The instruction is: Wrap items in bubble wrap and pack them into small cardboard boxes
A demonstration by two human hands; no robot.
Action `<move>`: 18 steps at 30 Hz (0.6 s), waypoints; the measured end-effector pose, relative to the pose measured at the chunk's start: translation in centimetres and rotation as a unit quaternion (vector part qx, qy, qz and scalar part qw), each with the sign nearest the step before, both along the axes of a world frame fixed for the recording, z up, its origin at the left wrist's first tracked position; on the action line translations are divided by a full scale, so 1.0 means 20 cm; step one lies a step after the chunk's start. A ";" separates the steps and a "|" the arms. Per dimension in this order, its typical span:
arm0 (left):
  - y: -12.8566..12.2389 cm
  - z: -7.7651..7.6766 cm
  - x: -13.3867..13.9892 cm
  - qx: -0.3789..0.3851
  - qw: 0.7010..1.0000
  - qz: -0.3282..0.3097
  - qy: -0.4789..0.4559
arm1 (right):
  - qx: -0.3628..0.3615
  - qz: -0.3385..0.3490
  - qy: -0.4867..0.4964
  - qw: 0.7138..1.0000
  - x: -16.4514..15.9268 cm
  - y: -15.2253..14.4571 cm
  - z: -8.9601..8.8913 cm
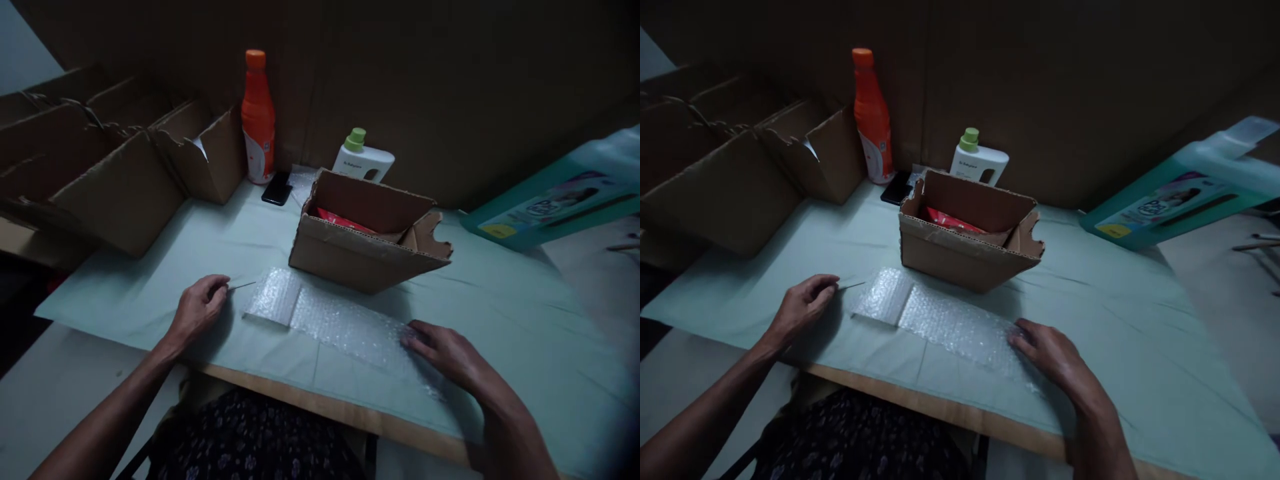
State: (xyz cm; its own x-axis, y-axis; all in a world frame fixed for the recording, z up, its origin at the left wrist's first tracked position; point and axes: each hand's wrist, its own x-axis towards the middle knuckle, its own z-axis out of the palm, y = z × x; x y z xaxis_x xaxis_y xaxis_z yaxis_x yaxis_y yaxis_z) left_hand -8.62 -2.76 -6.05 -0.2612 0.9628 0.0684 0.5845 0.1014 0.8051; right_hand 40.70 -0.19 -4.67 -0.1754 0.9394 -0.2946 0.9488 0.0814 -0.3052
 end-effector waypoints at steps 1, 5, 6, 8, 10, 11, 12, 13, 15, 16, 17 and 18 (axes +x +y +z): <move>0.00 0.01 0.02 -0.009 1.000 0.011 -0.028 | 0.050 -0.017 -0.044 0.998 0.02 -0.01 0.00; 0.03 0.03 0.13 -0.023 0.999 -0.020 -0.024 | 0.238 -0.013 -0.070 0.969 -0.13 -0.08 0.07; 0.04 0.03 0.17 -0.023 0.999 -0.040 -0.004 | 0.247 0.021 -0.029 0.968 -0.23 -0.10 0.08; 0.07 0.01 0.24 -0.023 0.996 -0.083 0.029 | 0.222 0.123 0.073 0.965 -0.49 -0.13 0.09; 0.08 -0.01 0.31 -0.031 0.991 -0.124 0.038 | 0.193 0.190 0.114 0.956 -0.76 -0.13 0.06; 0.08 -0.02 0.34 -0.039 0.989 -0.140 0.029 | 0.189 0.203 0.116 0.954 -0.87 -0.12 0.04; 0.08 -0.01 0.36 -0.047 0.987 -0.152 0.012 | 0.191 0.207 0.112 0.953 -0.97 -0.10 0.02; 0.07 0.00 0.38 -0.049 0.986 -0.157 -0.010 | 0.198 0.206 0.108 0.952 -1.03 -0.09 0.00; 0.03 0.05 0.41 -0.031 0.988 -0.138 -0.056 | 0.222 0.198 0.120 0.947 -1.10 -0.08 -0.02; 0.00 0.09 0.43 -0.008 0.990 -0.121 -0.073 | 0.236 0.190 0.138 0.943 -1.10 -0.08 -0.03; -0.03 0.13 0.44 0.020 0.990 -0.109 -0.083 | 0.249 0.180 0.162 0.938 -1.08 -0.09 -0.03; -0.05 0.17 0.46 0.048 0.988 -0.112 -0.091 | 0.260 0.164 0.187 0.933 -1.06 -0.11 -0.02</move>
